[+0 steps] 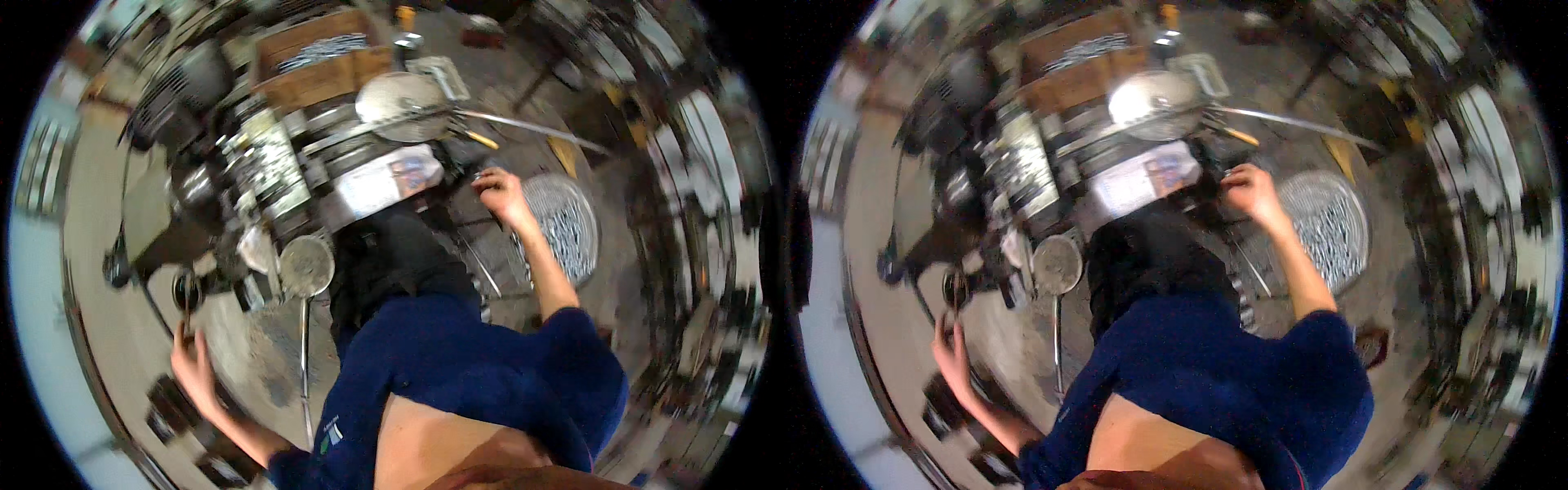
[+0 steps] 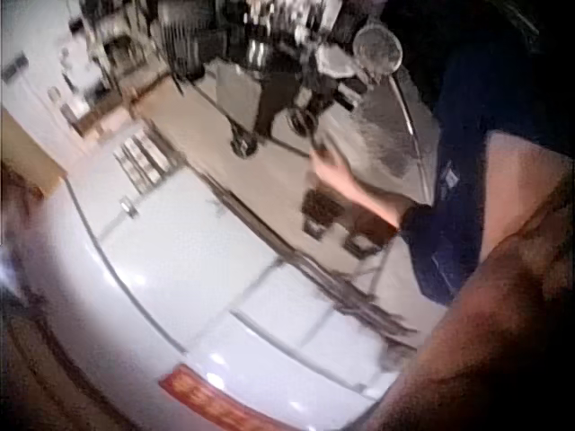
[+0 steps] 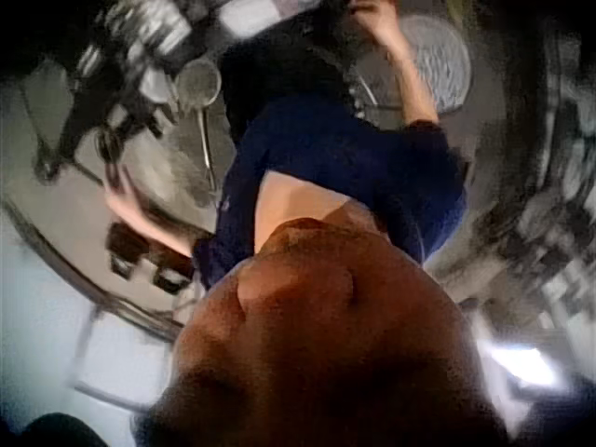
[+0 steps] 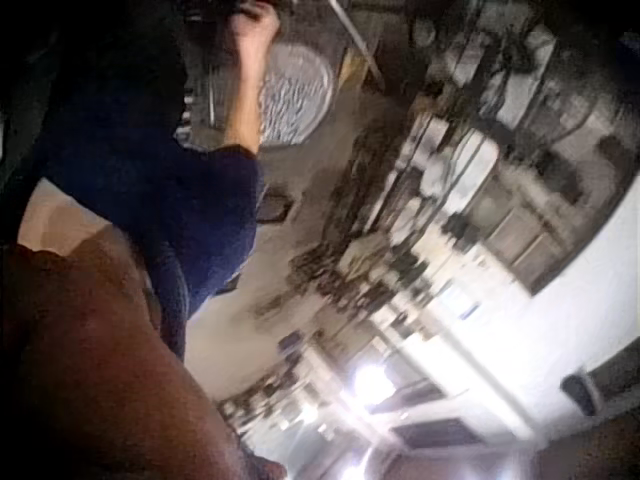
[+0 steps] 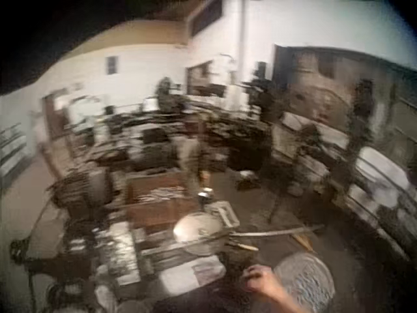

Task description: The person operates a lathe machine by repeatedly loading small metal cylinders into a chuck, turning handles to advance tools or engage the workpiece, and then removing the processed parts and placing them into a large metal container.

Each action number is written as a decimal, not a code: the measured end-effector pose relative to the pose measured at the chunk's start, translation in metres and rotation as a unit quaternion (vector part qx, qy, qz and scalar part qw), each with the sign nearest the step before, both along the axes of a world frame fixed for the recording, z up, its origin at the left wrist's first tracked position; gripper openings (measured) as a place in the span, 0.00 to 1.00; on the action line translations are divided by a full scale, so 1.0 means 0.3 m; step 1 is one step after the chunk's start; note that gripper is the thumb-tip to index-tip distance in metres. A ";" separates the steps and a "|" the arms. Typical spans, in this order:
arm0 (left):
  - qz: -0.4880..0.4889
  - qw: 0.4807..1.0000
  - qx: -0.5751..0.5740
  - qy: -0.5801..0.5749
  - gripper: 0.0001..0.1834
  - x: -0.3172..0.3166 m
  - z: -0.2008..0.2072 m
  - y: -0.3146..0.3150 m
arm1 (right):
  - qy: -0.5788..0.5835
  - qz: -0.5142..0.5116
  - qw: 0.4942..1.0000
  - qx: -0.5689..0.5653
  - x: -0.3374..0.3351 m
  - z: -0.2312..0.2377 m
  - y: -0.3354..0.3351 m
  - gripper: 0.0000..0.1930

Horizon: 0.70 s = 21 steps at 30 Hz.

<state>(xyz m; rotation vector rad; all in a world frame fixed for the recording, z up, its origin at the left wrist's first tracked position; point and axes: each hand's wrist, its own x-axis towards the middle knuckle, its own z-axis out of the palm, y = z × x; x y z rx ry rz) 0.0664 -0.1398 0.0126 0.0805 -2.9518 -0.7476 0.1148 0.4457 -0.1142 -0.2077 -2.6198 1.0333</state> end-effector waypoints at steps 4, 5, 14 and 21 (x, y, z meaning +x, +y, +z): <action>-0.171 0.981 0.083 0.036 0.19 -0.148 -0.004 0.348 | 0.122 0.266 0.955 -0.041 -0.182 0.157 -0.386 0.19; -0.175 0.982 0.069 -0.003 0.18 -0.143 0.045 0.446 | 0.111 0.321 0.937 -0.082 -0.208 0.194 -0.479 0.21; -0.252 0.943 0.211 -0.038 0.19 -0.136 -0.017 0.500 | 0.124 0.477 0.867 -0.069 -0.300 0.370 -0.799 0.17; -0.245 0.887 0.372 -0.122 0.21 -0.139 -0.032 0.453 | 0.165 0.543 0.823 0.036 -0.365 0.406 -0.820 0.16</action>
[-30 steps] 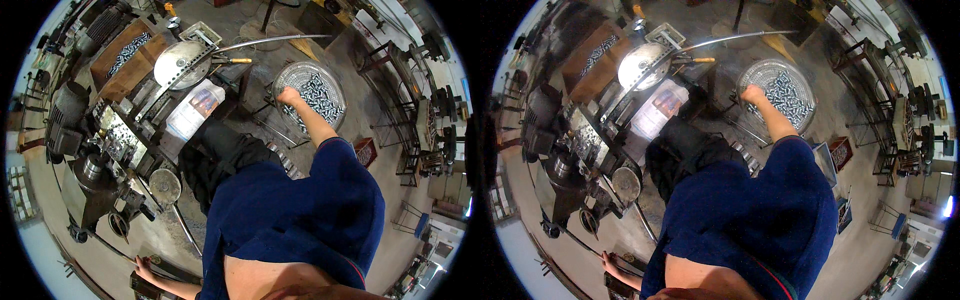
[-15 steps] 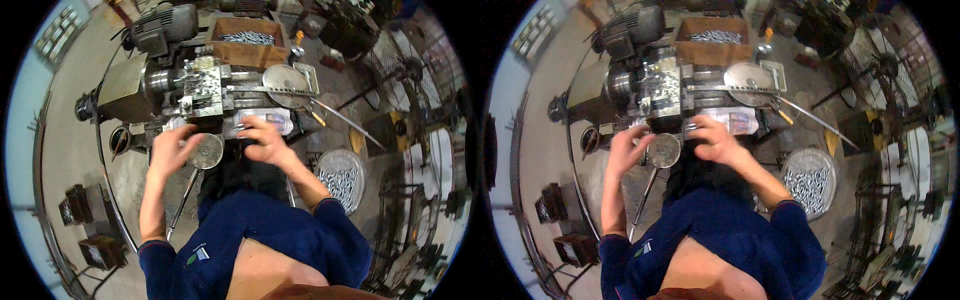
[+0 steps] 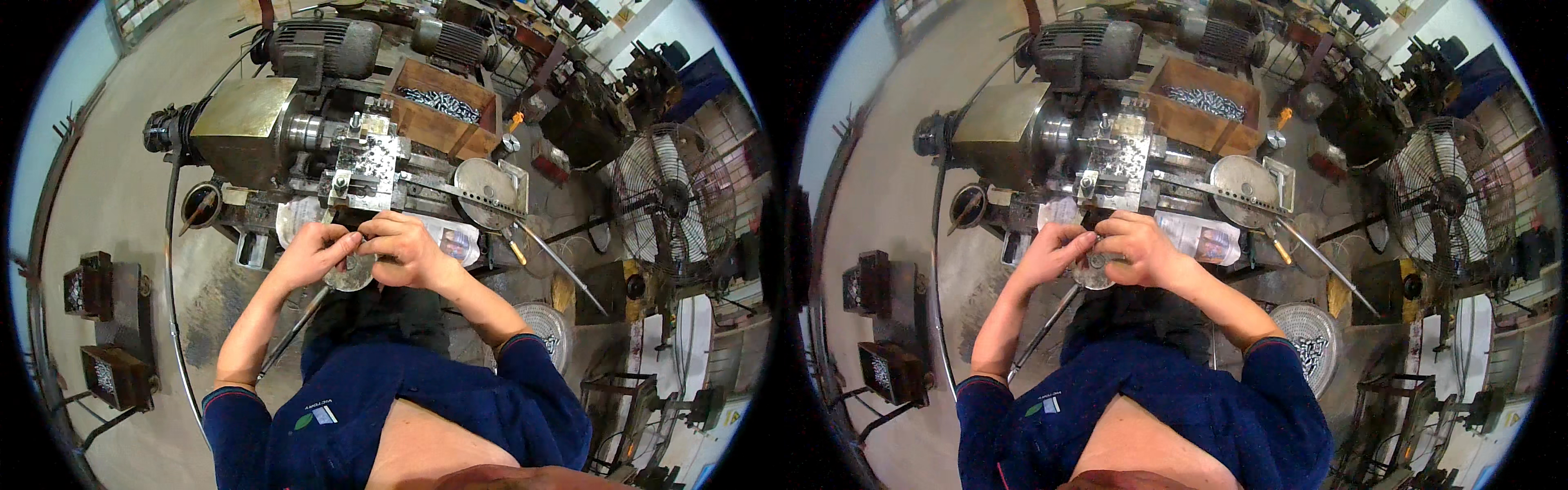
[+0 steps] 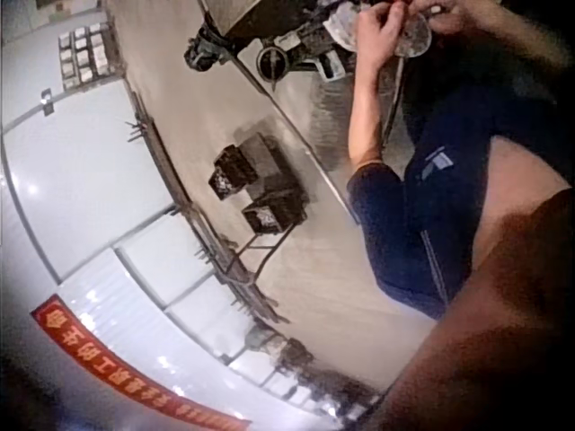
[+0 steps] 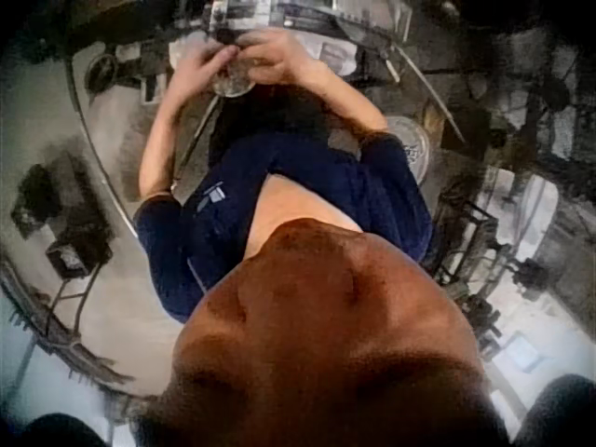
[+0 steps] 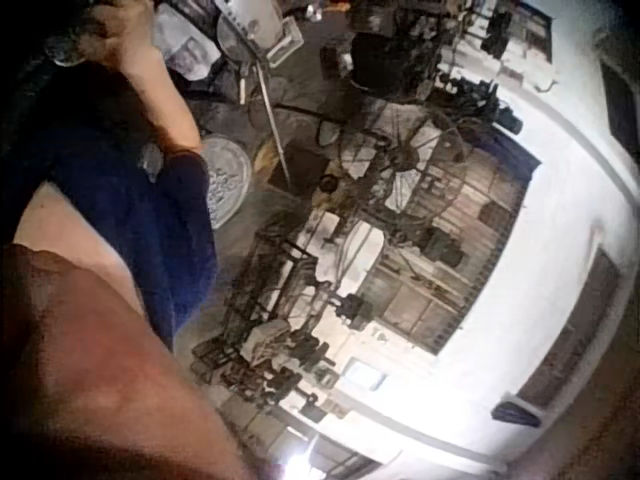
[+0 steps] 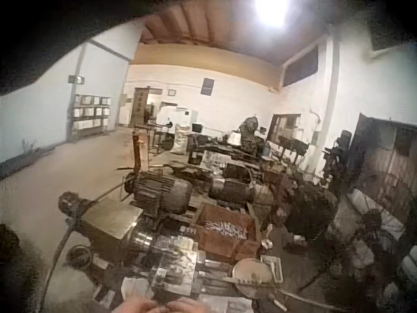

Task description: The person operates a lathe machine by repeatedly loading small metal cylinders into a chuck, turning handles to advance tools or engage the workpiece, and then removing the processed parts and placing them into a large metal container.

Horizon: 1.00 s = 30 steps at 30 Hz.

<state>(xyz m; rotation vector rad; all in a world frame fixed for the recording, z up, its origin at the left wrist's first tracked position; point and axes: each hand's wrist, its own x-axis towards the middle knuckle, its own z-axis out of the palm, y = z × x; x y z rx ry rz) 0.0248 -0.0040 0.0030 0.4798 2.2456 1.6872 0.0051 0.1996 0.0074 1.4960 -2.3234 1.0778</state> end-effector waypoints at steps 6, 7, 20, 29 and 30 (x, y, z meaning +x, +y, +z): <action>0.017 1.000 -0.009 -0.004 0.20 -0.009 0.017 -0.054 | 0.054 0.057 0.996 0.045 -0.060 0.064 -0.070 0.14; 0.017 1.000 -0.004 -0.009 0.20 -0.009 0.019 -0.061 | 0.054 0.072 0.995 0.052 -0.071 0.065 -0.080 0.14; 0.275 0.835 -0.462 0.118 0.22 0.134 0.032 -0.644 | 0.157 -0.164 0.913 0.339 -0.537 -0.014 -0.257 0.14; 0.375 0.814 -0.438 -0.065 0.23 0.467 -0.224 -0.871 | 0.159 -0.185 0.870 0.429 -0.629 -0.055 -0.354 0.14; 0.417 0.814 -0.399 -0.071 0.20 0.463 -0.263 -0.850 | 0.150 -0.182 0.874 0.424 -0.627 -0.048 -0.361 0.14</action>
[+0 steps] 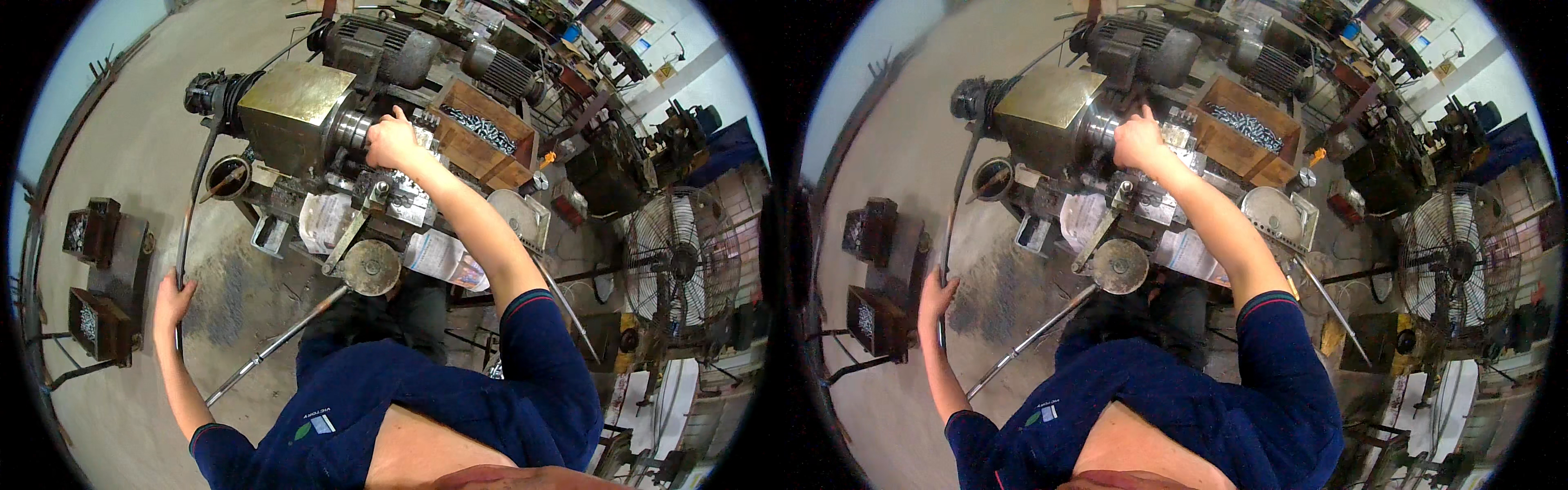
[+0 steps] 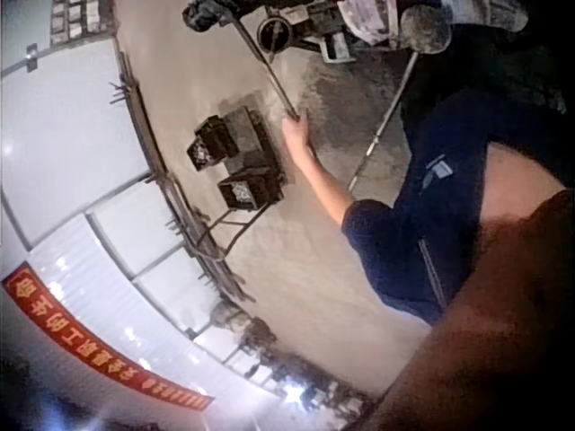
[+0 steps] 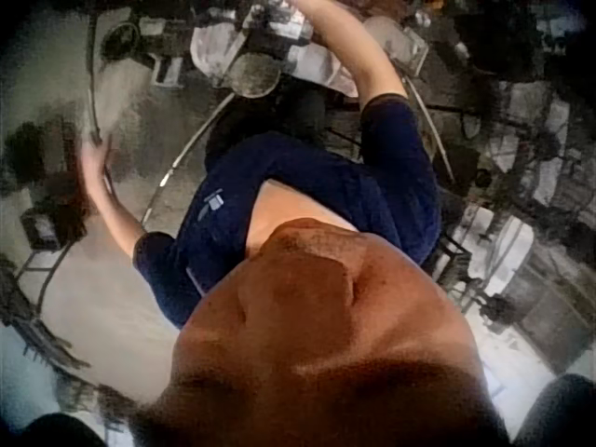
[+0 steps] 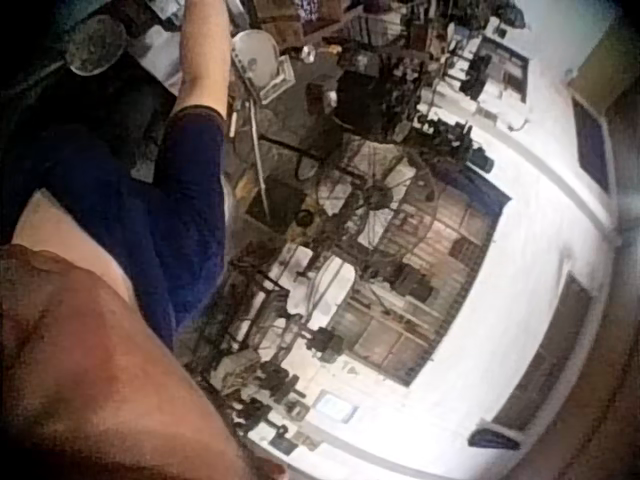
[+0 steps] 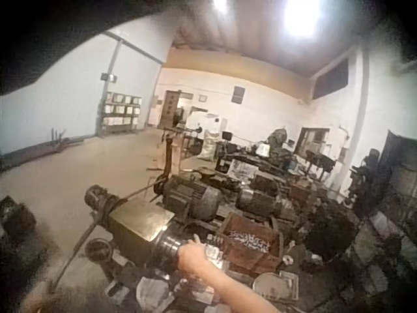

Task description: The person operates a lathe machine by repeatedly loading small metal cylinders into a chuck, turning handles to advance tools or engage the workpiece, and then removing the processed parts and placing them into a large metal container.

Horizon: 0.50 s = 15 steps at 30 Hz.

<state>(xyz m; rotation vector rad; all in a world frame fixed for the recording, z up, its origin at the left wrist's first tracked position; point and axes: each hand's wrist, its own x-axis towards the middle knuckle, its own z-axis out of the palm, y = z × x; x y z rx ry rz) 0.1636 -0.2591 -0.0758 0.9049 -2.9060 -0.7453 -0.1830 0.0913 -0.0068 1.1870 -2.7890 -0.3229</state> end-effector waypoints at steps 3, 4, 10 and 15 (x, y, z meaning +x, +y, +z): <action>0.050 0.997 -0.042 0.041 0.18 -0.026 -0.041 0.033 | -0.020 -0.010 1.000 -0.014 -0.002 -0.003 -0.007 0.15; 0.045 0.994 -0.091 0.039 0.16 -0.037 -0.073 0.020 | -0.025 -0.015 0.999 -0.016 -0.007 -0.006 -0.005 0.16; 0.006 0.968 -0.248 -0.033 0.15 -0.037 -0.115 -0.111 | -0.009 -0.032 0.998 -0.046 -0.033 -0.045 -0.005 0.10; -0.049 0.884 -0.465 0.017 0.03 -0.066 -0.065 -0.527 | -0.024 -0.035 0.996 -0.073 -0.025 -0.022 -0.018 0.10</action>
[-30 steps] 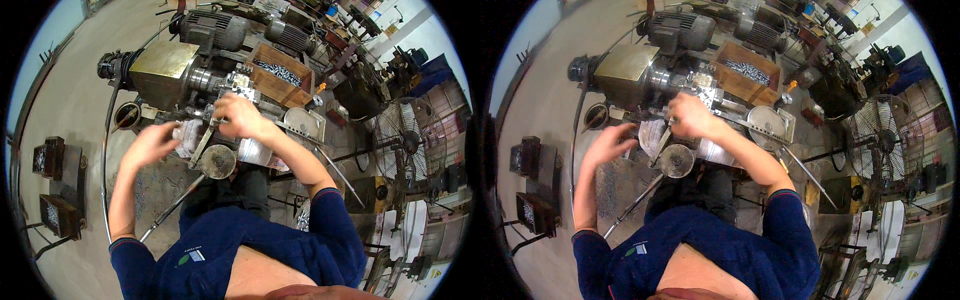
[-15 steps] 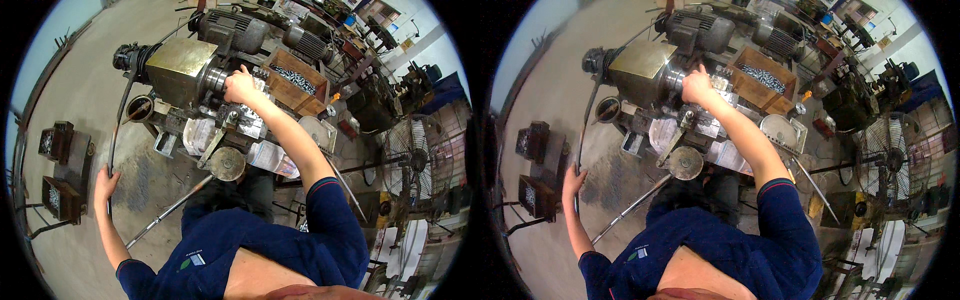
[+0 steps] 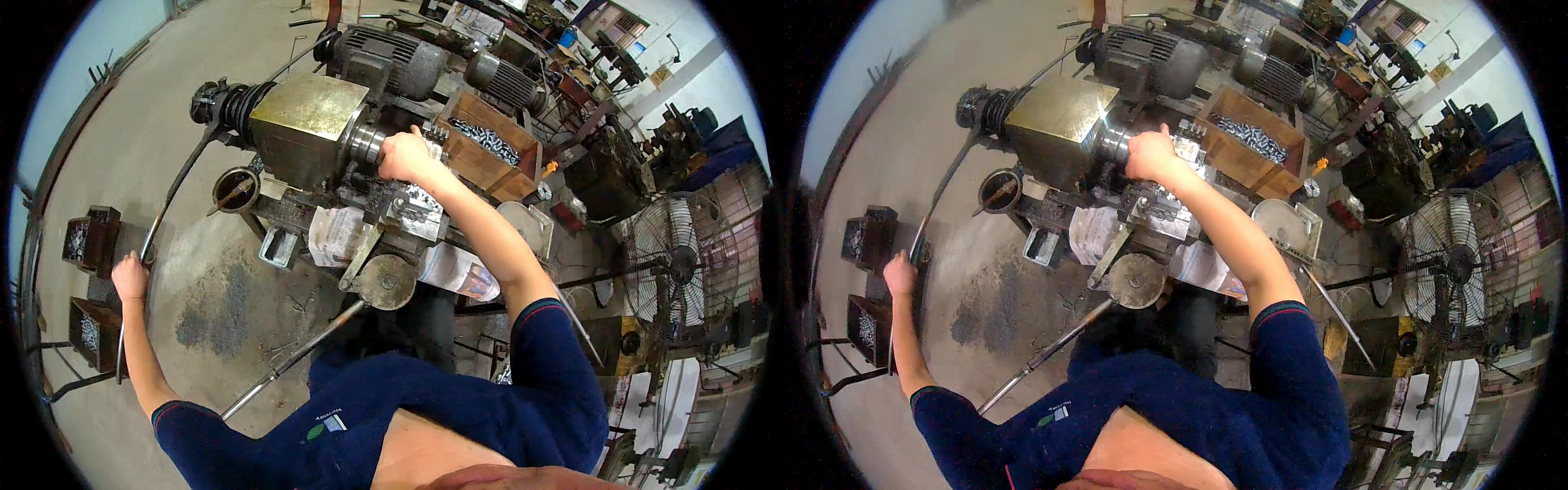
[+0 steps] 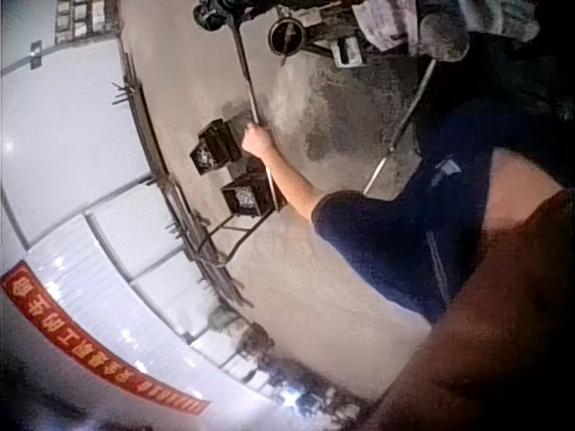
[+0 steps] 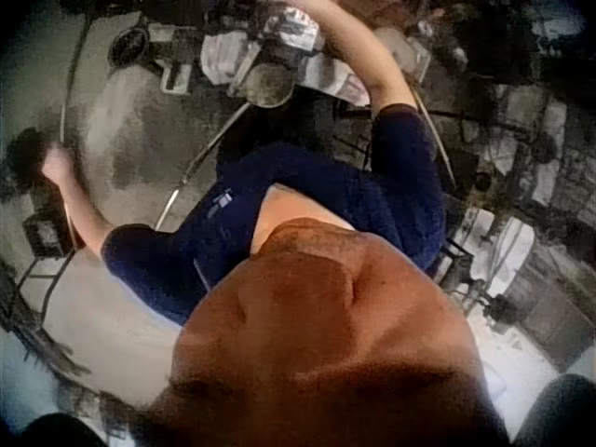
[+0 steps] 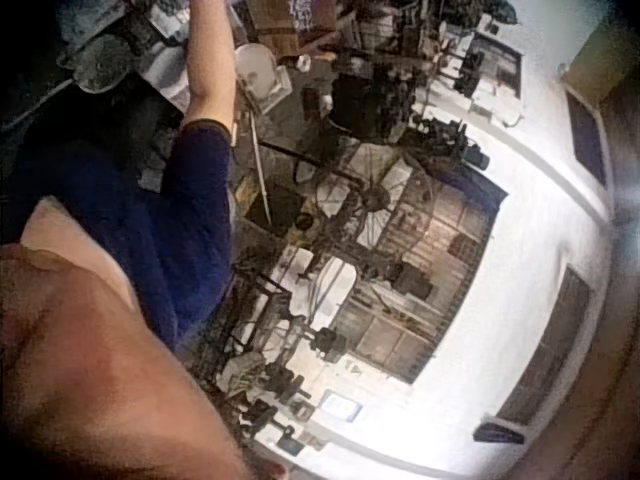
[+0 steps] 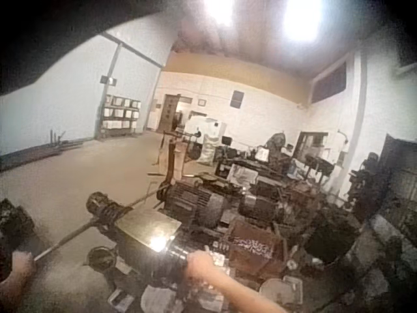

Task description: The person operates a lathe machine by repeatedly loading small metal cylinders into a chuck, turning handles to advance tools or engage the workpiece, and then removing the processed parts and placing them into a large metal container.

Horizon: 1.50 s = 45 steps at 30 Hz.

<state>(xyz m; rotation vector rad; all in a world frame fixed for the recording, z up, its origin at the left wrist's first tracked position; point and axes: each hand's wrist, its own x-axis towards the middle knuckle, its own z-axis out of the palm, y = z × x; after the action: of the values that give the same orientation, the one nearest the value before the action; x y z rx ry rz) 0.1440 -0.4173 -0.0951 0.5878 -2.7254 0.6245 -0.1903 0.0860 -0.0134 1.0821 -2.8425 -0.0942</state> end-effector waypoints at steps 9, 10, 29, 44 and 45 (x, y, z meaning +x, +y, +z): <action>-0.089 0.935 0.235 0.250 0.16 -0.185 -0.060 0.143 | 0.037 0.079 0.985 -0.151 0.152 0.115 0.184 0.19; -0.145 0.897 0.270 0.318 0.16 -0.228 -0.028 0.287 | 0.051 0.087 0.976 -0.195 0.181 0.128 0.243 0.20; -0.107 0.946 0.223 -0.211 0.14 -0.555 -0.529 0.576 | -0.046 -0.592 0.802 -0.061 0.715 -0.261 1.638 0.22; 0.141 0.743 0.613 -0.228 0.14 -0.100 -0.687 0.347 | -0.040 -0.589 0.804 -0.074 1.200 -0.443 1.319 0.14; 0.156 0.730 0.624 -0.233 0.14 -0.095 -0.676 0.359 | -0.050 -0.585 0.806 -0.081 1.221 -0.470 1.294 0.14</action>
<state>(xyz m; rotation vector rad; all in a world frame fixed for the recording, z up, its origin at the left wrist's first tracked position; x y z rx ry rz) 0.1154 -0.3097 -0.2978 1.2855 -3.1805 -1.3932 0.1759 0.4741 -0.1544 -0.8201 -3.0225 0.1241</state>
